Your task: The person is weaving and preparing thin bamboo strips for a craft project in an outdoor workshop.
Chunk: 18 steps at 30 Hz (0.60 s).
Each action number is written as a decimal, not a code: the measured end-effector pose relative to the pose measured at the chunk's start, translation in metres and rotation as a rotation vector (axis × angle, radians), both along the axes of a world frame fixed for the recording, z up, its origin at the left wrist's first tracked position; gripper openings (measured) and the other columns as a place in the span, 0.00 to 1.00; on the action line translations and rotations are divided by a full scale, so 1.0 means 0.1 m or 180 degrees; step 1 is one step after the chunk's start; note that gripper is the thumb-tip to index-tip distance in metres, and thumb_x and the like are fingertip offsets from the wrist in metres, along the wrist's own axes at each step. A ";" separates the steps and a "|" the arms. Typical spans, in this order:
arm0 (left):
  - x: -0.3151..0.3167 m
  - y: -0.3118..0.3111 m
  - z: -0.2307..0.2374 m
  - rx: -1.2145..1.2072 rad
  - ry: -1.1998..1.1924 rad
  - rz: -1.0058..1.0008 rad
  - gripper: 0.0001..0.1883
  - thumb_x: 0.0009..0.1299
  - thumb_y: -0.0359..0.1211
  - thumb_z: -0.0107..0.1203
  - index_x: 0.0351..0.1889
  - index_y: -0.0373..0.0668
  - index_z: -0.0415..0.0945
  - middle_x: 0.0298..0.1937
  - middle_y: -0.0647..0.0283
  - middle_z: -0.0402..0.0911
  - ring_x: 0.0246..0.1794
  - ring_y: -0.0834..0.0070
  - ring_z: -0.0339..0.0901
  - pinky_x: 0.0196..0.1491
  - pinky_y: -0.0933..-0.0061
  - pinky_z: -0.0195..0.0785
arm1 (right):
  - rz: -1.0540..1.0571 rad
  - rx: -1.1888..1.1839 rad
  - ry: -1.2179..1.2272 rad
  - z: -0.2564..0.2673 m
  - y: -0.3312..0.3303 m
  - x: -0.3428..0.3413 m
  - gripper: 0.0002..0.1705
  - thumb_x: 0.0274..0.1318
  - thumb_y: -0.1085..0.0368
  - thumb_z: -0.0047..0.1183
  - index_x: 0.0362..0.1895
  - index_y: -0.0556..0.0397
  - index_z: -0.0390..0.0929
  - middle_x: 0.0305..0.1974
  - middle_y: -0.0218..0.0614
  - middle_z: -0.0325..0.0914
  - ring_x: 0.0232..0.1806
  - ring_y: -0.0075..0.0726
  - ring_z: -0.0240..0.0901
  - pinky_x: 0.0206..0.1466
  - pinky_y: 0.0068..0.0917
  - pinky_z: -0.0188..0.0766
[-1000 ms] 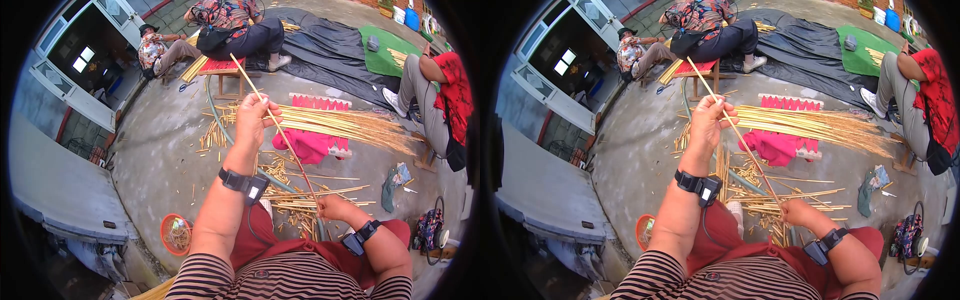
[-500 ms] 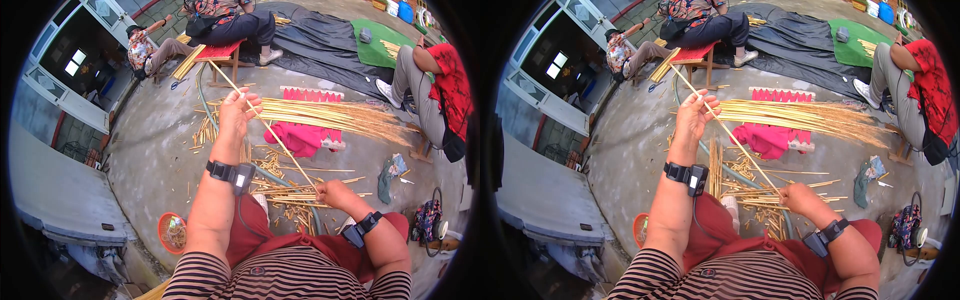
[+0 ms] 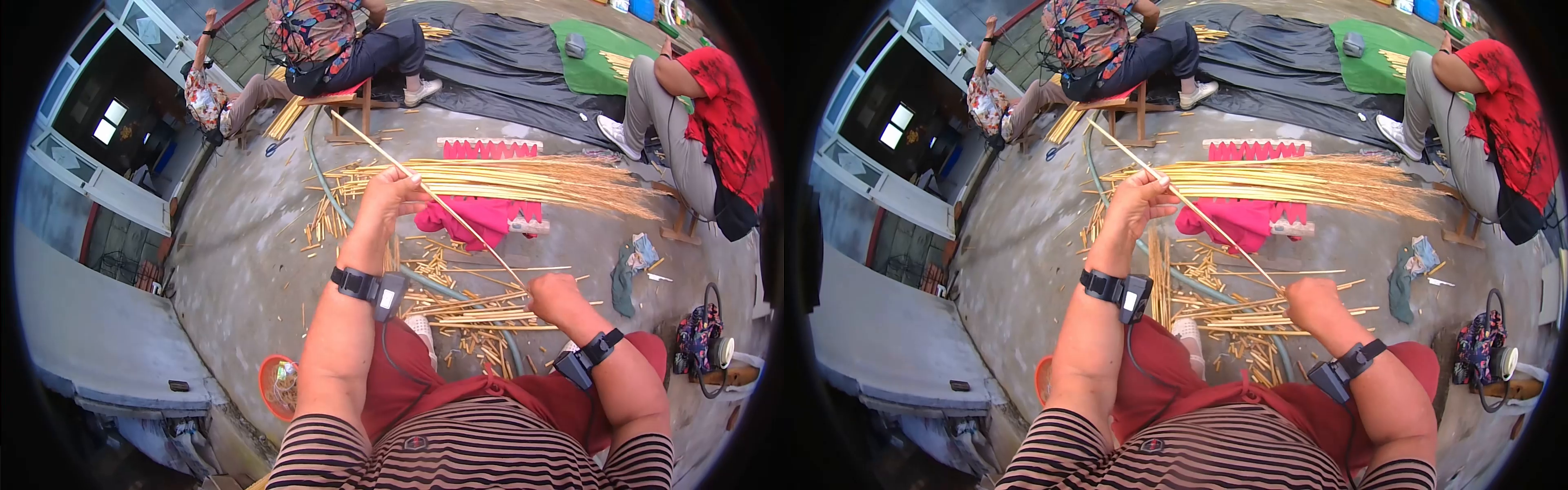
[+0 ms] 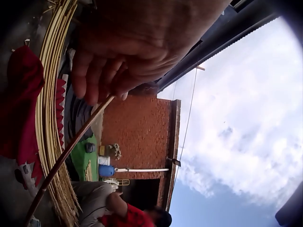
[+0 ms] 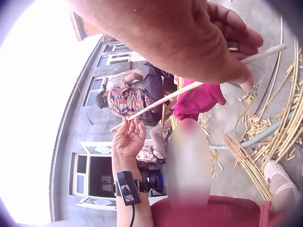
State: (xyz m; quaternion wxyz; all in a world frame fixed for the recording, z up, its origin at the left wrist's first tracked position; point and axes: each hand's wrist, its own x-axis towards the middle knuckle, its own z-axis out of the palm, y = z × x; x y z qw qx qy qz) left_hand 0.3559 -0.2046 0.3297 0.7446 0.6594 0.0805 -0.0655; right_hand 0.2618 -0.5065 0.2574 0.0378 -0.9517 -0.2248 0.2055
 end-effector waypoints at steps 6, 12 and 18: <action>-0.12 -0.64 -0.30 -0.0138 0.0184 -0.0664 0.05 0.68 0.32 0.51 0.36 0.41 0.72 0.32 0.61 0.79 0.29 0.73 0.80 0.32 0.75 0.76 | 0.0030 0.0033 0.0180 0.02 0.15 -0.09 0.15 0.51 0.53 0.53 0.33 0.51 0.81 0.31 0.44 0.80 0.37 0.49 0.77 0.40 0.39 0.73; -0.33 -1.51 -0.78 0.0709 0.0327 -0.1836 0.05 0.69 0.30 0.48 0.39 0.40 0.72 0.30 0.61 0.79 0.30 0.76 0.79 0.31 0.75 0.72 | 0.0579 -0.0239 0.0650 0.04 0.27 -0.14 0.16 0.54 0.55 0.48 0.38 0.51 0.81 0.38 0.40 0.80 0.42 0.44 0.77 0.42 0.38 0.73; -0.54 -1.61 -1.91 0.2721 -0.0933 -0.2881 0.07 0.62 0.28 0.49 0.36 0.43 0.77 0.33 0.55 0.80 0.36 0.59 0.78 0.38 0.62 0.69 | 0.1084 -0.0410 0.0938 -0.08 0.32 -0.33 0.14 0.52 0.60 0.47 0.38 0.51 0.81 0.40 0.41 0.80 0.43 0.43 0.78 0.43 0.39 0.73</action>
